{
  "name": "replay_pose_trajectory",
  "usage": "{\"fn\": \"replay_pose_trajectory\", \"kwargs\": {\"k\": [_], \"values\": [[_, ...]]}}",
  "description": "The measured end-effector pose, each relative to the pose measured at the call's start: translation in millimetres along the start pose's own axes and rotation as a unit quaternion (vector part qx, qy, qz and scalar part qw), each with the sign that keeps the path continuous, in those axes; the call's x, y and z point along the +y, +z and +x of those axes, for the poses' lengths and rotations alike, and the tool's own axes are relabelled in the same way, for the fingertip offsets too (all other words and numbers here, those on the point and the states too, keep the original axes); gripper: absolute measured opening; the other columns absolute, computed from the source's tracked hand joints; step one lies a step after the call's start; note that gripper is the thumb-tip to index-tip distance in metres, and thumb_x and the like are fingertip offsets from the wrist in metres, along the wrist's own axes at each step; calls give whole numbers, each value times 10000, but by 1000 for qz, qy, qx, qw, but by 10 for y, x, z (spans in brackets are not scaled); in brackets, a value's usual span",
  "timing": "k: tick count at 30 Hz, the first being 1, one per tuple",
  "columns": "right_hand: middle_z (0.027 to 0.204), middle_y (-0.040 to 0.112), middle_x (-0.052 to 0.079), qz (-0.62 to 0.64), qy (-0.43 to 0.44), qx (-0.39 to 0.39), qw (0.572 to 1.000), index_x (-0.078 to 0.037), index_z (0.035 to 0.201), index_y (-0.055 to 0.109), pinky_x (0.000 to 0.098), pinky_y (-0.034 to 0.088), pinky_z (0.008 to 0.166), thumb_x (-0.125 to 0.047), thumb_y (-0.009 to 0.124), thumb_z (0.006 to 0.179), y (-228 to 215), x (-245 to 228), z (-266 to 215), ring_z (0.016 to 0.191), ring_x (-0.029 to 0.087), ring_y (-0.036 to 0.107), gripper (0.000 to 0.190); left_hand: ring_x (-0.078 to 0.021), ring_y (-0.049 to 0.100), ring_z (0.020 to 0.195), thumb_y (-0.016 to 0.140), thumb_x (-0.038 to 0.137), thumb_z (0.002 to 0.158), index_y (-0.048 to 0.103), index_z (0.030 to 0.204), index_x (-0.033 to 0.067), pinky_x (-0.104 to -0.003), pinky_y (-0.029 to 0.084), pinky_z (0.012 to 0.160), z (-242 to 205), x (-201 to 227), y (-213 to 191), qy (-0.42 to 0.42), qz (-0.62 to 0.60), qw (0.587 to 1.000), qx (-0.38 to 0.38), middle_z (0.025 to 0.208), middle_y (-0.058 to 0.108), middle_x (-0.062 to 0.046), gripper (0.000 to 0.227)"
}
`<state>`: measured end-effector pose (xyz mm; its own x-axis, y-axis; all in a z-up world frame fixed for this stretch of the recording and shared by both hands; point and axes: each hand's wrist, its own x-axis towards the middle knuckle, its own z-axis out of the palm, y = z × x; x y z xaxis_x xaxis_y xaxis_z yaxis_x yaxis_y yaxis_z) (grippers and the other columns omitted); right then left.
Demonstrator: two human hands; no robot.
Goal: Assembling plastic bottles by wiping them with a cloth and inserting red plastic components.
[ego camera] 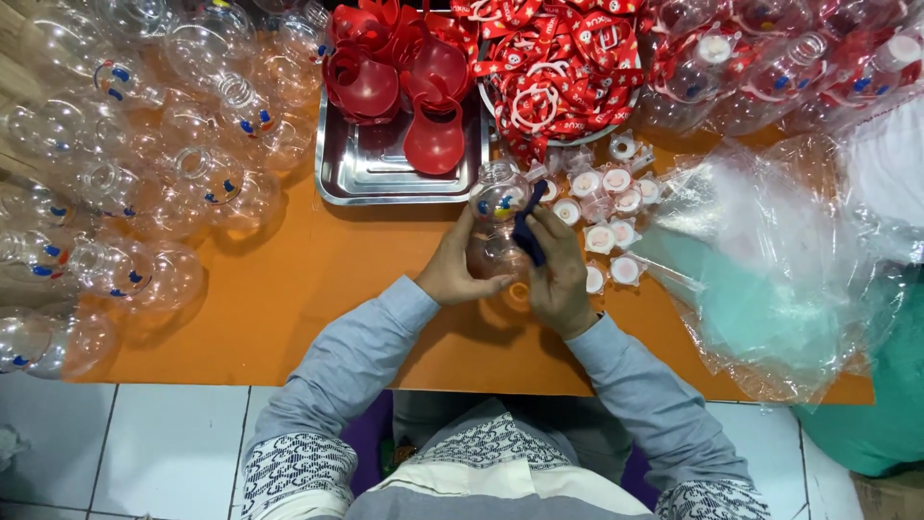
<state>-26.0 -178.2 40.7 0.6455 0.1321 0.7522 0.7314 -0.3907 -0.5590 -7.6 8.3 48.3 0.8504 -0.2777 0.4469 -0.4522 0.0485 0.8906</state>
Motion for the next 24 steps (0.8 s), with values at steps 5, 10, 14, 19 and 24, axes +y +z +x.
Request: {"fn": "replay_pose_trajectory", "kwargs": {"k": [5, 10, 14, 19, 24], "values": [[1209, 655, 231, 112, 137, -8, 984, 51, 1315, 615, 500, 504, 1002, -149, 449, 1065, -50, 28, 44, 1166, 406, 641, 361, -286, 699, 1066, 1005, 330, 525, 544, 1329, 101, -439, 557, 964, -7, -63, 6, -16, 26, 998, 60, 1115, 702, -126, 955], [1169, 654, 252, 85, 117, 4, 989, 70, 1279, 622, 511, 510, 959, -123, 423, 1064, 40, -30, -16, 1098, 421, 655, 350, -356, 689, 983, 1023, 411, 454, 595, 1157, 76, -454, 568, 901, -93, -84, 90, 12, 111, 986, 124, 1039, 633, -147, 888], [1278, 626, 242, -18, 34, 8, 999, 66, 1317, 627, 499, 471, 1034, -166, 460, 1069, 96, -197, 49, 1178, 433, 616, 378, -409, 683, 963, 981, 403, 491, 551, 1218, 65, -523, 562, 890, -73, 65, 153, -37, 136, 981, 132, 1028, 630, -180, 909], [1360, 565, 252, -99, -20, -25, 995, 46, 1332, 638, 527, 422, 1094, -248, 408, 1068, 169, -253, 7, 1273, 440, 545, 458, -471, 677, 978, 961, 434, 471, 514, 1260, 67, -576, 552, 885, -90, 94, 137, -73, 162, 976, 125, 1034, 651, -222, 978], [1464, 552, 165, -162, -78, -68, 981, -115, 1387, 669, 535, 269, 1205, -221, 479, 1024, 267, -343, -75, 1403, 405, 455, 424, -435, 679, 1025, 847, 243, 601, 508, 1278, 83, -529, 539, 918, -143, -152, 128, -123, 126, 980, 94, 1078, 668, -198, 774]]}}
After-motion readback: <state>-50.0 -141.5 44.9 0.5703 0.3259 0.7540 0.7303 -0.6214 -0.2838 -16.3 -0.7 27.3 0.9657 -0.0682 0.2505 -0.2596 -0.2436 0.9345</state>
